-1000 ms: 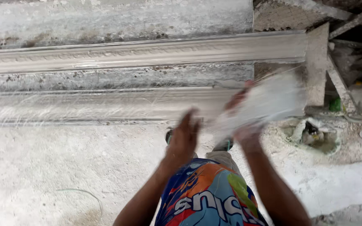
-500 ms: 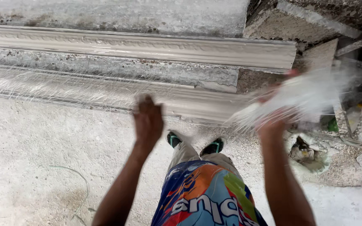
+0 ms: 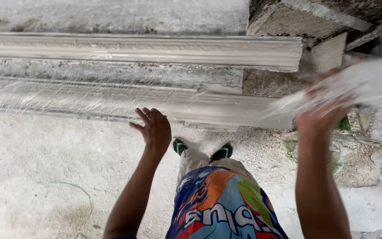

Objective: The person retrieves wet fiberglass strands from a bucket and lays them onto a long rectangular mold. They smooth the strands with their hands and use a small block to press the mat into the mold's grooves, repeating the process along the mold's length.

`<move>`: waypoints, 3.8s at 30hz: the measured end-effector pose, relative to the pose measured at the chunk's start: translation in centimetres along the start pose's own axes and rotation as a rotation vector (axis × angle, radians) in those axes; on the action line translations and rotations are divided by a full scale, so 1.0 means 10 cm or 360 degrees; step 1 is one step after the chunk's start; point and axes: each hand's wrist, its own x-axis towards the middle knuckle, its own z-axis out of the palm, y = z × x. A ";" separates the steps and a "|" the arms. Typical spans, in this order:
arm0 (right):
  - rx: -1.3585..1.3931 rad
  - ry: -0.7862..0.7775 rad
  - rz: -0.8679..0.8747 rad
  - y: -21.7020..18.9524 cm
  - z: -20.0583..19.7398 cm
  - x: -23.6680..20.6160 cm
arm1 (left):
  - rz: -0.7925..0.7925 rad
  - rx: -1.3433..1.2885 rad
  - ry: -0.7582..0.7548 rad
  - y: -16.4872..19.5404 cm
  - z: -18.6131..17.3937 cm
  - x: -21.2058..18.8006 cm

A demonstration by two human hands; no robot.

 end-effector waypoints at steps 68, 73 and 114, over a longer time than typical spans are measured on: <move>0.0034 -0.0116 -0.0456 -1.64 -1.66 0.43 | 0.0425 -0.0667 -0.0115 2.35 -0.11 0.03; 0.0234 -0.0175 -0.0120 -0.61 -1.16 -0.43 | 0.0430 -0.1989 -0.0380 2.61 -0.74 -0.01; -0.0030 0.0563 -0.0254 -0.90 -0.95 -0.42 | 0.0731 -0.2409 -0.0892 2.91 -1.02 0.32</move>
